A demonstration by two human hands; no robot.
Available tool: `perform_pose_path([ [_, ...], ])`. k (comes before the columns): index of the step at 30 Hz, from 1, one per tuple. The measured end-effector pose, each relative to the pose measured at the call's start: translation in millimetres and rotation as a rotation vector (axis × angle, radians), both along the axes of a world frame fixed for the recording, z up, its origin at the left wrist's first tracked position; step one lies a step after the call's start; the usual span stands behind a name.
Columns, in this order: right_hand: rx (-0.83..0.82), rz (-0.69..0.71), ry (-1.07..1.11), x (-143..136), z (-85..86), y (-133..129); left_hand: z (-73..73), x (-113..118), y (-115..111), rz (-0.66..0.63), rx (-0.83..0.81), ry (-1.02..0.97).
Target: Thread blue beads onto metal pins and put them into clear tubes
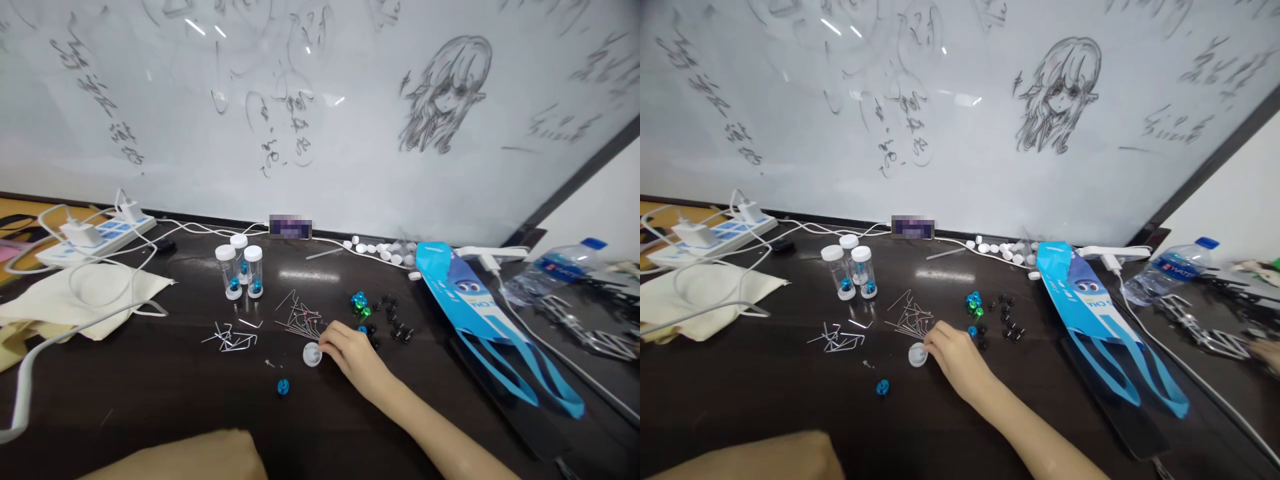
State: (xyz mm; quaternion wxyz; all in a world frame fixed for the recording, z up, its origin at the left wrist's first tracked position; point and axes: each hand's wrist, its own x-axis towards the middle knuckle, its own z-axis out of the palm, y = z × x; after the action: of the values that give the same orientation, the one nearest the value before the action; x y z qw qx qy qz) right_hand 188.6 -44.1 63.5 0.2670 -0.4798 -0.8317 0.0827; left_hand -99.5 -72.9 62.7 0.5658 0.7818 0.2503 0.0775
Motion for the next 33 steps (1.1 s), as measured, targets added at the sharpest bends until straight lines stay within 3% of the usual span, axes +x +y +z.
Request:
perform_pose_path([
  [3,-0.009,-0.017,0.116,-2.1,-2.2,-0.3,1.0,3.0,20.0,0.121,0.098,0.041],
  [5,-0.017,-0.029,0.192,-4.5,-4.6,-1.0,-2.0,7.3,27.2,0.393,0.248,0.070],
  [7,-0.022,-0.038,0.259,-7.4,-6.5,-2.3,-7.0,14.4,31.1,0.472,0.267,0.033],
  [15,-0.007,-0.049,0.397,-16.4,-3.3,-8.5,-17.4,50.4,36.0,0.489,0.224,-0.115],
  [22,-0.022,-0.071,0.500,-22.4,-8.8,-14.8,-17.5,52.4,33.7,0.510,0.043,-0.242],
  [27,-0.038,-0.044,0.583,-24.6,-10.4,-21.7,-21.7,54.4,39.8,0.569,0.093,-0.344],
  [30,-0.005,-0.052,0.612,-23.5,-4.9,-21.4,-13.0,57.1,49.8,0.604,0.134,-0.422],
  [33,0.016,-0.093,0.666,-23.8,10.5,-17.3,14.1,58.6,59.5,0.647,0.101,-0.521],
])
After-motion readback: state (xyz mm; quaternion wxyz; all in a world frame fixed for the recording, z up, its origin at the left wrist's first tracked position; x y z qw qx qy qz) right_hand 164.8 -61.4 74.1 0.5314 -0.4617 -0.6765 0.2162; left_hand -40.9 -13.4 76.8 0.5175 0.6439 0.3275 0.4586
